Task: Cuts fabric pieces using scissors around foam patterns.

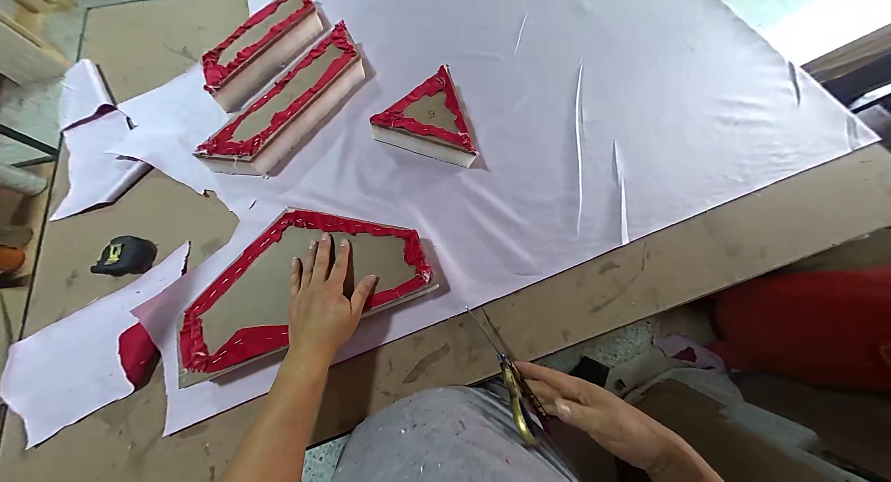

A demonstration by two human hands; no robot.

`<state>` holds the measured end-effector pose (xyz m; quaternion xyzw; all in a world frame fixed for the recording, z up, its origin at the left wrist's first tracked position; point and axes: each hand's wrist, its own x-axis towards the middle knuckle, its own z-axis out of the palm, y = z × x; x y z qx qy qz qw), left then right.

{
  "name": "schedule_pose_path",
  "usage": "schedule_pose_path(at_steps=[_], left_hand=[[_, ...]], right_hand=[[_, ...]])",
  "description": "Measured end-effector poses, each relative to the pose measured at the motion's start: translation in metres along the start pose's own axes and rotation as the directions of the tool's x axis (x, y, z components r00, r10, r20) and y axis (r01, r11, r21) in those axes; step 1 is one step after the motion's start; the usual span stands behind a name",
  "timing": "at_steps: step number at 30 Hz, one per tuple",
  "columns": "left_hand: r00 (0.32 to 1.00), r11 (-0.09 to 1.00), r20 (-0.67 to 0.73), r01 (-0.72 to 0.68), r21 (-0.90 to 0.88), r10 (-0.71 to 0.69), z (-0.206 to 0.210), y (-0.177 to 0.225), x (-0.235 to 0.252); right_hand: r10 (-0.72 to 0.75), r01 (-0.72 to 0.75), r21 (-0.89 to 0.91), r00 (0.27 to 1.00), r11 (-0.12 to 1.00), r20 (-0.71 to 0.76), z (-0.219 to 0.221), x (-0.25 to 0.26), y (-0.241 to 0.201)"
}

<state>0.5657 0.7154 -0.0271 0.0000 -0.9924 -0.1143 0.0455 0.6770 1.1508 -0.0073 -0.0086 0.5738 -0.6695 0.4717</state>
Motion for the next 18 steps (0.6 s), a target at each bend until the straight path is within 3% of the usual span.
schedule_pose_path(at_steps=[3,10,15,18], left_hand=[[1.000,1.000,-0.008,-0.003,0.001,0.003,0.000,0.000,0.000],[1.000,1.000,-0.014,-0.009,0.005,0.009,0.002,-0.001,-0.001],[1.000,1.000,-0.017,-0.014,-0.018,0.014,0.000,0.000,-0.002],[1.000,1.000,-0.018,-0.011,-0.018,0.011,0.001,0.000,-0.003]], right_hand=[[0.073,-0.070,0.030,0.986,0.997,-0.153,0.000,0.003,-0.002],[0.238,-0.231,0.059,0.918,0.971,-0.317,0.008,0.004,-0.003],[0.202,-0.213,-0.013,0.940,0.977,-0.274,0.022,0.036,-0.023],[0.158,-0.166,0.016,0.903,0.986,-0.399,0.029,0.066,-0.033]])
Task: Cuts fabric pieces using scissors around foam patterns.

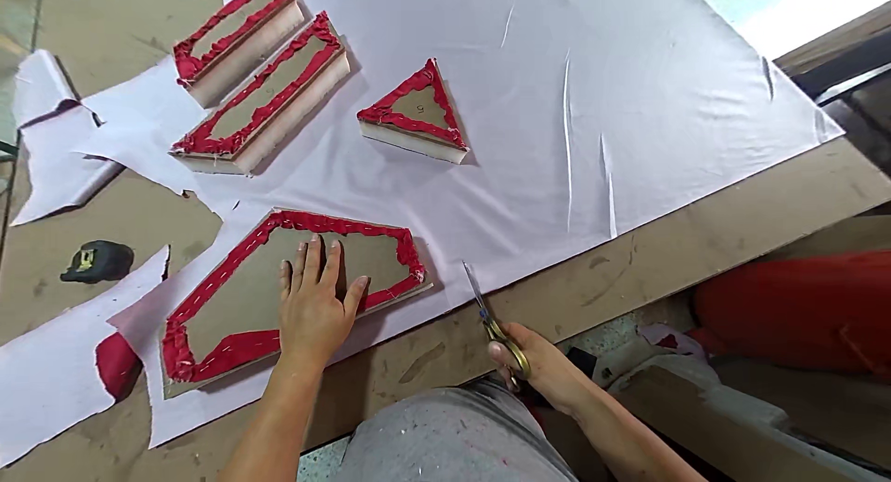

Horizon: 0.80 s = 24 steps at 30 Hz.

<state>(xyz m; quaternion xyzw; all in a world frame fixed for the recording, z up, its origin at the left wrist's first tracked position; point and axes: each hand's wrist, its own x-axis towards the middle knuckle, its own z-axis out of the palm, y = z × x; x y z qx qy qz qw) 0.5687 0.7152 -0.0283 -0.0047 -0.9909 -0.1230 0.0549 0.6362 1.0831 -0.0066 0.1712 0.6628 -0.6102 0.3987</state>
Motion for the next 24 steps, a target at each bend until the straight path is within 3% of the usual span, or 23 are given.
schedule_pose_path(at_steps=[2,4,9,13,18,22,24], left_hand=[[1.000,1.000,0.000,0.006,0.013,-0.006,0.000,0.000,0.000],[1.000,1.000,0.001,0.014,0.025,-0.014,0.001,-0.001,0.001],[1.000,0.999,0.003,0.026,0.027,-0.026,0.001,0.000,0.001],[0.999,0.999,-0.003,0.034,-0.003,-0.034,0.001,0.001,0.002],[0.999,0.999,-0.007,0.044,-0.019,-0.044,0.003,0.001,0.001],[0.998,0.998,-0.002,0.062,-0.024,-0.062,0.000,0.002,0.003],[0.997,0.997,-0.009,0.075,-0.027,-0.075,0.000,0.001,0.004]], right_hand=[[-0.012,0.008,-0.026,0.992,1.000,-0.129,0.008,0.007,-0.001],[0.000,-0.013,-0.079,0.987,0.997,-0.161,0.010,0.009,-0.005],[0.004,-0.008,-0.085,0.999,0.996,-0.048,0.005,0.042,-0.042],[0.011,-0.029,-0.225,0.996,0.974,-0.083,-0.008,0.059,-0.062],[0.075,-0.024,-0.345,0.988,0.938,0.134,-0.037,0.097,-0.106],[0.077,-0.026,-0.428,0.992,0.903,0.103,-0.040,0.121,-0.133],[0.101,-0.022,-0.423,0.981,0.906,0.164,-0.040,0.135,-0.148]])
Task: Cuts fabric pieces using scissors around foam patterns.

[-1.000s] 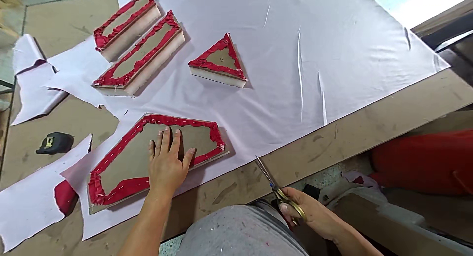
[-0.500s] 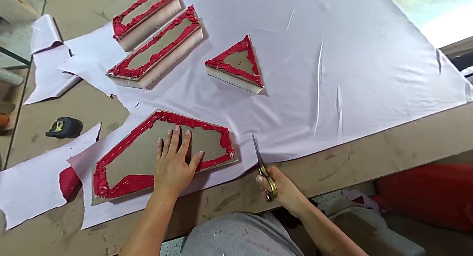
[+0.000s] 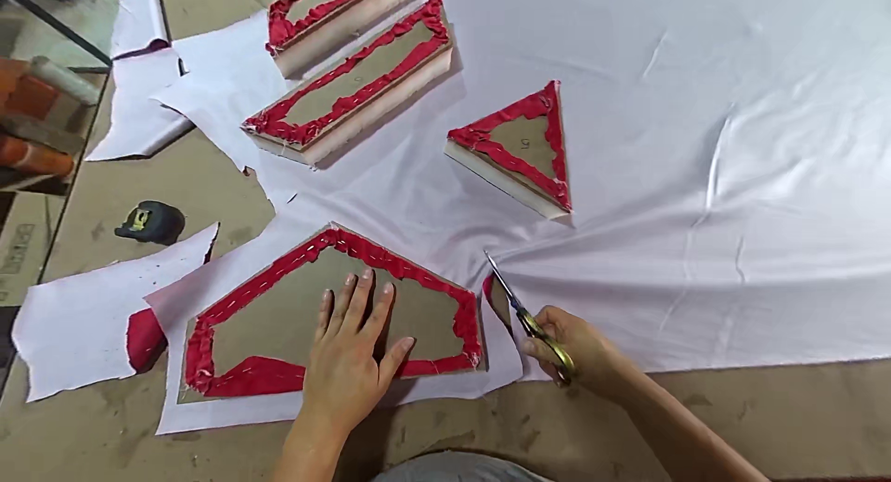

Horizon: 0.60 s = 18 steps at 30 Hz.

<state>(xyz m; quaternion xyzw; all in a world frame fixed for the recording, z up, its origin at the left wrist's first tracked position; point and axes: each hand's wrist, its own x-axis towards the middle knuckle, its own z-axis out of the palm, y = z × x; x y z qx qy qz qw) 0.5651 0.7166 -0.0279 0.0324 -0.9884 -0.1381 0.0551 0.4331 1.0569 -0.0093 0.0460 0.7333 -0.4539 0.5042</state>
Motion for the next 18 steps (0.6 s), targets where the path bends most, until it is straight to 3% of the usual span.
schedule_pose_path(at_steps=[2,4,6,10,14,18], left_hand=[[1.000,1.000,0.006,0.007,-0.009,-0.007,0.000,0.001,-0.001],[1.000,1.000,0.005,0.012,-0.018,-0.012,-0.001,0.001,0.001],[1.000,1.000,0.001,0.011,-0.025,-0.011,-0.002,0.000,0.002],[1.000,1.000,-0.001,0.001,-0.019,-0.001,-0.001,-0.002,0.003],[1.000,0.999,-0.019,0.009,-0.039,-0.010,0.000,-0.001,0.003],[0.999,0.998,-0.019,0.024,-0.063,-0.026,-0.001,-0.002,0.002]], right_hand=[[-0.032,0.038,-0.061,0.995,0.997,0.092,-0.011,0.015,-0.017],[-0.054,0.075,-0.236,0.994,0.969,0.097,-0.025,0.030,-0.041],[-0.071,0.101,-0.416,0.994,0.904,0.087,-0.041,0.042,-0.069],[-0.067,0.190,-0.615,0.974,0.765,0.218,-0.060,0.077,-0.124],[-0.166,0.302,-0.701,0.952,0.646,0.257,-0.037,0.119,-0.169],[-0.254,0.404,-0.710,0.915,0.576,0.314,0.017,0.157,-0.223]])
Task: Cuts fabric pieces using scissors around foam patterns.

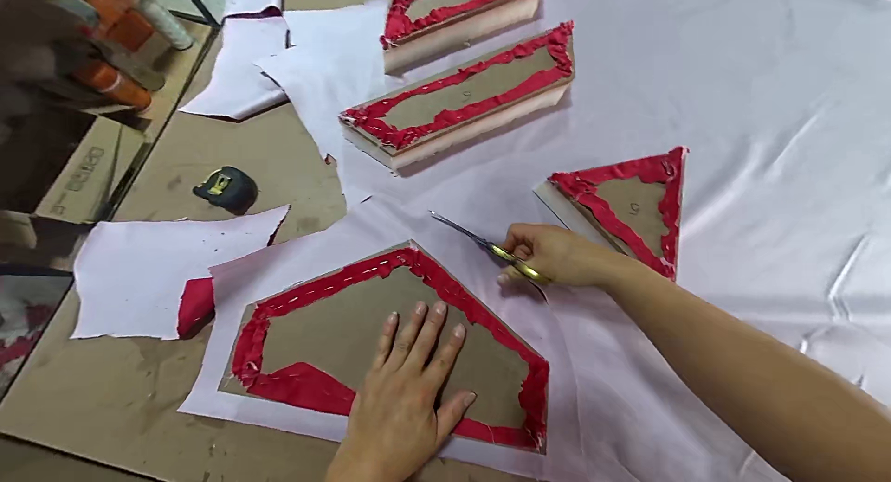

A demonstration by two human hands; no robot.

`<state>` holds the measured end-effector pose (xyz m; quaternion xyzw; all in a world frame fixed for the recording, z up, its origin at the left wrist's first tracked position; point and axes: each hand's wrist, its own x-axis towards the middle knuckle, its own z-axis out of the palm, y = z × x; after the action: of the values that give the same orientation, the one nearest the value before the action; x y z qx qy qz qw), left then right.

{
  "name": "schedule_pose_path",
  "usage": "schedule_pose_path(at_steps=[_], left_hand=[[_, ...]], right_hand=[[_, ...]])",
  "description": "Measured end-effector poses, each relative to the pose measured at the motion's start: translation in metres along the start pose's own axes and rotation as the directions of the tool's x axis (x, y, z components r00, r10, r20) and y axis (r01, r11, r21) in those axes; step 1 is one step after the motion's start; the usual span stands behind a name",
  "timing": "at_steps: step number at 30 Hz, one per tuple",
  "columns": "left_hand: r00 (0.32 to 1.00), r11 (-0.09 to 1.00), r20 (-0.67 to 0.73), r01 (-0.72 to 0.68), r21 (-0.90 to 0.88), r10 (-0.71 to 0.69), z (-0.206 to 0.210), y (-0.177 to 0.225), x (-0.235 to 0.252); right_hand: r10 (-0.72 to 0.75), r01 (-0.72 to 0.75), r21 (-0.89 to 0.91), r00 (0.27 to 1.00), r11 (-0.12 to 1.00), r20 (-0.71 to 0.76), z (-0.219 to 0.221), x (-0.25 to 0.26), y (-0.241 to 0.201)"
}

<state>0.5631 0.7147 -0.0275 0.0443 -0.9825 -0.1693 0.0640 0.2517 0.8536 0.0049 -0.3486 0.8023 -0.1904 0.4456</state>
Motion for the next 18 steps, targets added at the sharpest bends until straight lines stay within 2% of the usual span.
schedule_pose_path(at_steps=[3,6,10,12,14,16,18], left_hand=[[1.000,1.000,0.001,0.004,-0.016,-0.004,-0.001,0.000,0.002],[1.000,0.999,0.024,0.013,-0.041,-0.012,-0.002,-0.002,0.002],[0.998,0.995,0.063,0.005,-0.097,0.001,-0.005,-0.003,0.002],[1.000,0.960,0.007,0.031,-0.280,-0.030,-0.014,-0.010,-0.002],[0.959,0.890,-0.172,0.131,-0.437,-0.225,-0.038,-0.034,-0.020],[0.812,0.837,-0.300,0.365,-0.408,-0.500,-0.072,-0.086,-0.050],[0.646,0.686,-0.243,0.634,-0.356,-0.723,-0.100,-0.146,-0.076]], right_hand=[[-0.068,0.074,-0.110,0.996,0.991,0.053,-0.010,0.062,-0.054],[-0.220,0.231,-0.229,0.973,0.946,0.074,-0.012,0.117,-0.099],[-0.375,0.379,-0.218,0.925,0.899,0.061,-0.009,0.141,-0.162],[-0.448,0.450,-0.214,0.892,0.867,0.062,-0.011,0.120,-0.184],[-0.483,0.448,-0.338,0.875,0.828,-0.023,-0.018,0.072,-0.171],[-0.376,0.242,-0.445,0.894,0.863,-0.243,-0.018,-0.002,-0.121],[-0.141,-0.045,-0.377,0.881,0.925,-0.451,0.000,-0.088,-0.039]])
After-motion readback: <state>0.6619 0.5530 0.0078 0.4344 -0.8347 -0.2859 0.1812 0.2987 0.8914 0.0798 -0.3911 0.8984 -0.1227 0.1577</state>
